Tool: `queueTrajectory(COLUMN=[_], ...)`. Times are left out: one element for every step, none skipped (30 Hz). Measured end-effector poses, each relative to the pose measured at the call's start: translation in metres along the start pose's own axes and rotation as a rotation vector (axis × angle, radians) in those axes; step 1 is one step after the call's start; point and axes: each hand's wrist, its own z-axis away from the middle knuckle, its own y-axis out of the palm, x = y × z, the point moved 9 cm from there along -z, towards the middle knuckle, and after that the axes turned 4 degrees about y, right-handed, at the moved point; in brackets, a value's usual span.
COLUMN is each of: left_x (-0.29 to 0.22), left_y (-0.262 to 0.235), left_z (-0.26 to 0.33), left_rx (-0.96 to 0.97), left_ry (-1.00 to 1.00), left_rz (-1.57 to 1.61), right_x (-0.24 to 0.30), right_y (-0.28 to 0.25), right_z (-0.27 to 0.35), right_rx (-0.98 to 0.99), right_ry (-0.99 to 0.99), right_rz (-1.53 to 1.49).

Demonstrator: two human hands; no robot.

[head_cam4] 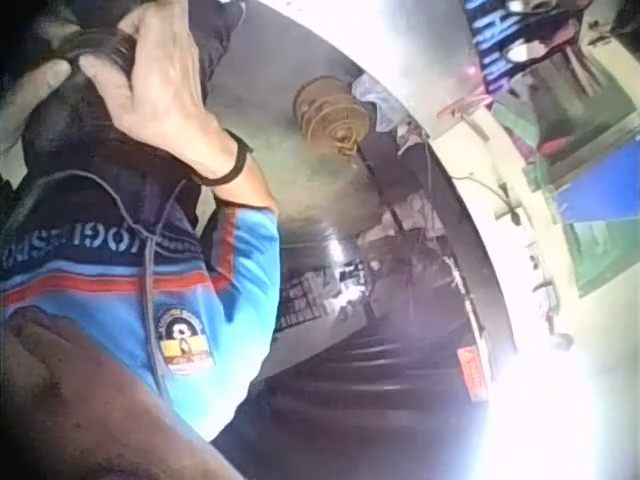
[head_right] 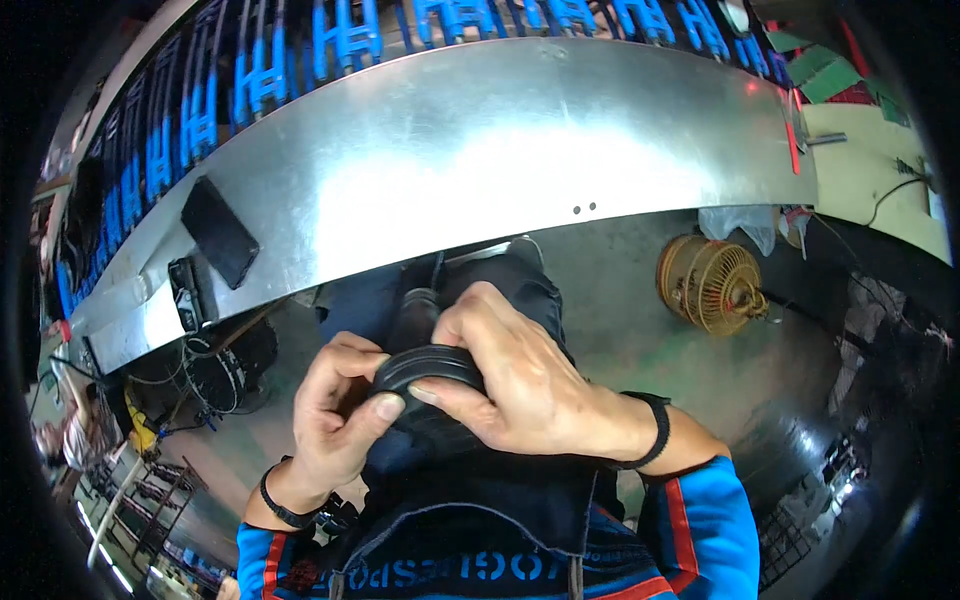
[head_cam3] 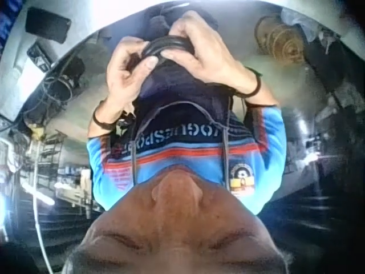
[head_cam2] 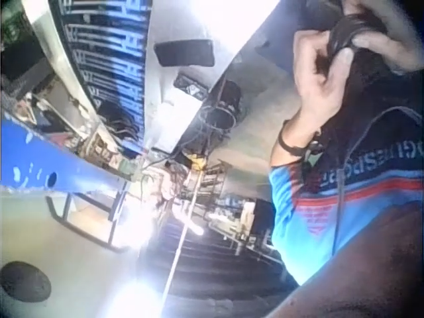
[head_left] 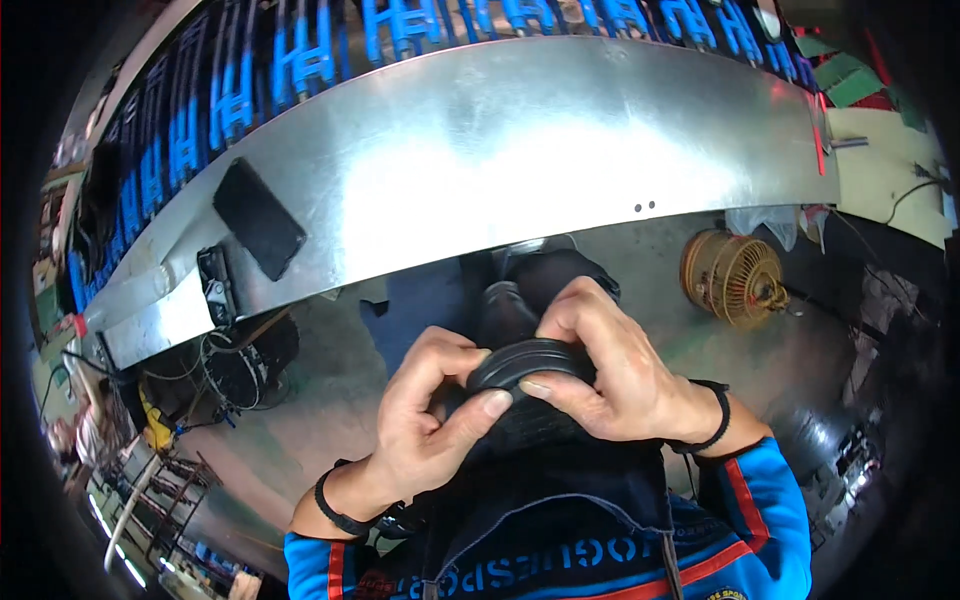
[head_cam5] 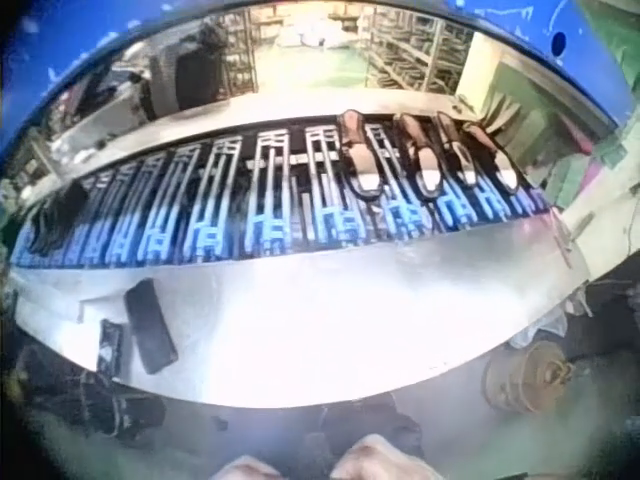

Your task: Inspecting shoes and using a heat gun to smooth out imperfections on the sole before placing them on the assembly line.

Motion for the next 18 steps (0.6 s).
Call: queueTrajectory(left_x=[-0.003, -0.003, -0.010, -0.019, -0.036, -0.036, -0.027, -0.021, -0.003, -0.001, 0.000, 0.003, 0.001, -0.003, -0.008, -0.015, -0.018, -0.025], left_y=[0.002, 0.001, -0.002, 0.001, 0.005, 0.004, 0.001, -0.006, -0.011, -0.012, -0.014, -0.015, -0.014, -0.011, -0.009, -0.005, 0.001, 0.009], left_z=[-0.004, -0.008, -0.012, -0.014, -0.014, -0.014, -0.014, -0.011, -0.008, -0.002, 0.005, 0.013, 0.020, 0.026, 0.030, 0.033, 0.036, 0.039], left_rx=[0.031, -0.002, 0.011, 0.063, 0.051, 0.061, 0.065, 0.020, -0.016, -0.032, -0.055, -0.075, -0.064, -0.042, -0.035, -0.019, 0.005, 0.063], left_ry=[-0.007, -0.030, 0.010, 0.107, 0.337, 0.352, 0.305, 0.270, 0.131, 0.184, 0.204, 0.190, 0.212, 0.228, 0.227, 0.257, 0.249, 0.284], left_rz=[-0.035, -0.019, -0.241, -0.444, -0.834, -0.877, -0.807, -0.728, -0.394, -0.370, -0.309, -0.286, -0.269, -0.274, -0.294, -0.287, -0.070, 0.174], right_x=[-0.004, -0.011, -0.009, -0.008, -0.015, -0.016, -0.019, -0.018, -0.020, -0.026, -0.032, -0.046, -0.045, -0.039, -0.033, -0.018, -0.008, 0.009], right_y=[0.000, 0.000, -0.003, -0.005, -0.017, -0.016, -0.013, -0.007, -0.007, -0.004, 0.005, 0.018, 0.026, 0.037, 0.037, 0.037, 0.037, 0.034], right_z=[-0.001, -0.001, 0.001, 0.001, 0.004, 0.004, 0.004, 0.003, 0.002, 0.002, 0.002, 0.007, 0.012, 0.016, 0.023, 0.031, 0.038, 0.043], right_rx=[0.002, 0.007, -0.011, -0.029, -0.142, -0.142, -0.119, -0.092, -0.106, -0.108, -0.046, 0.029, 0.066, 0.143, 0.111, 0.085, 0.034, -0.006], right_ry=[0.006, 0.078, 0.053, 0.029, 0.129, 0.128, 0.156, 0.128, 0.125, 0.161, 0.197, 0.349, 0.351, 0.324, 0.281, 0.176, 0.141, 0.013], right_rz=[0.012, 0.040, 0.102, 0.165, 0.153, 0.143, 0.071, -0.011, -0.078, -0.148, -0.350, -0.519, -0.581, -0.696, -0.635, -0.578, -0.586, -0.474])
